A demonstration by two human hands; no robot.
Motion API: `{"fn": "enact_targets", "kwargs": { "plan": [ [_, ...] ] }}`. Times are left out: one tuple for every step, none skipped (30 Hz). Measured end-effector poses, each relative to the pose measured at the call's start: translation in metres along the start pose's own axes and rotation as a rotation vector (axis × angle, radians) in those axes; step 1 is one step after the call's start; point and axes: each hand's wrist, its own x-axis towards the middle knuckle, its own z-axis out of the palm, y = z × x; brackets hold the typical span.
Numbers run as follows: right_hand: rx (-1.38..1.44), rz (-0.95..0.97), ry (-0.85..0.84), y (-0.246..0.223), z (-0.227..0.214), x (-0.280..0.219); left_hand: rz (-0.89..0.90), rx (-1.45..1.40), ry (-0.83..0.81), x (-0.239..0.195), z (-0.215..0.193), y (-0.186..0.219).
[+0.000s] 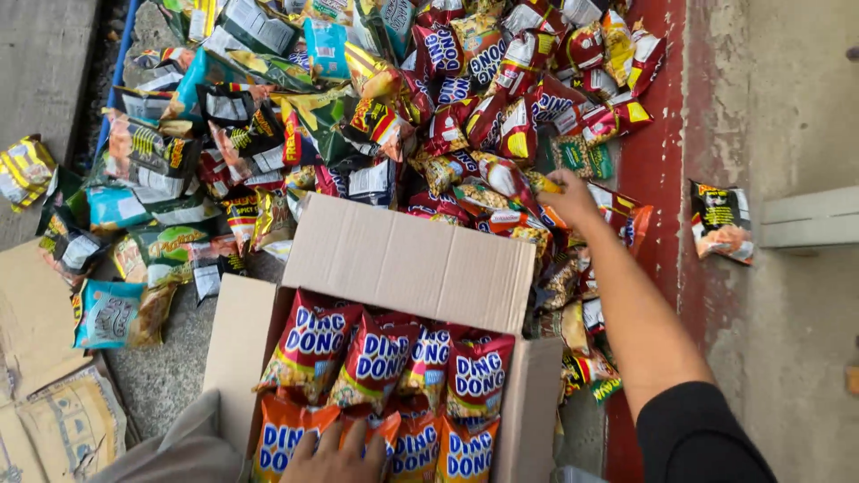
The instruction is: The person sorts and packs various snack bags into a cardboard box.
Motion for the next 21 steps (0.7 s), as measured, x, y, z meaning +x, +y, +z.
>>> {"fn": "enact_targets", "kwargs": {
  "plan": [
    [0.229, 0.152, -0.063, -0.017, -0.016, -0.01, 0.001, 0.003, 0.0, 0.0, -0.045, 0.005],
    [0.458, 0.305, -0.125, -0.035, -0.032, -0.021, 0.003, 0.005, 0.0, -0.009, -0.108, 0.008],
    [0.455, 0.288, -0.118, -0.039, -0.049, -0.021, -0.001, 0.008, 0.017, -0.008, -0.123, 0.01],
    [0.677, 0.31, -0.158, -0.044, -0.066, -0.022, -0.027, -0.03, -0.099, -0.008, -0.139, 0.012],
    [0.9, 0.332, -0.205, -0.047, -0.08, -0.025, -0.055, -0.072, -0.219, -0.01, -0.152, 0.015],
    [0.897, 0.318, -0.206, -0.063, -0.094, -0.027, -0.06, -0.072, -0.206, -0.01, -0.157, 0.018],
    [0.869, 0.282, -0.251, -0.078, -0.103, -0.032, -0.066, -0.075, -0.245, -0.013, -0.162, 0.02],
    [0.841, 0.246, -0.295, -0.092, -0.113, -0.036, -0.072, -0.078, -0.284, -0.015, -0.166, 0.023],
    [0.847, 0.245, -0.294, -0.103, -0.11, -0.034, -0.074, -0.073, -0.286, -0.016, -0.168, 0.024],
    [0.685, 0.257, -0.343, -0.114, -0.108, -0.031, -0.052, -0.081, -0.286, -0.017, -0.169, 0.025],
    [0.522, 0.266, -0.394, -0.126, -0.104, -0.028, -0.033, -0.092, -0.288, -0.018, -0.17, 0.027],
    [0.527, 0.265, -0.397, -0.114, -0.089, -0.018, -0.038, -0.09, -0.29, -0.018, -0.162, 0.026],
    [0.48, 0.268, -0.389, -0.104, -0.074, -0.004, -0.033, -0.107, -0.241, -0.016, -0.155, 0.026],
    [0.433, 0.271, -0.38, -0.095, -0.058, 0.01, -0.027, -0.123, -0.192, -0.014, -0.147, 0.026],
    [0.435, 0.255, -0.392, -0.08, -0.033, 0.024, -0.045, -0.128, -0.185, -0.015, -0.151, 0.028],
    [0.459, 0.257, -0.295, -0.067, -0.006, 0.039, -0.055, -0.109, -0.116, -0.015, -0.155, 0.029],
    [0.488, 0.268, -0.203, -0.052, 0.026, 0.047, -0.066, -0.089, -0.059, -0.02, -0.157, 0.03],
    [0.497, 0.263, -0.222, -0.047, 0.037, 0.051, -0.085, -0.093, -0.065, -0.02, -0.164, 0.028],
    [0.517, 0.292, -0.144, -0.04, 0.049, 0.052, -0.07, -0.105, 0.001, -0.02, -0.169, 0.028],
    [0.535, 0.323, -0.067, -0.034, 0.061, 0.053, -0.054, -0.116, 0.068, -0.02, -0.174, 0.027],
    [0.528, 0.332, -0.091, -0.046, 0.054, 0.047, -0.064, -0.135, 0.053, -0.024, -0.184, 0.022]
  ]
}}
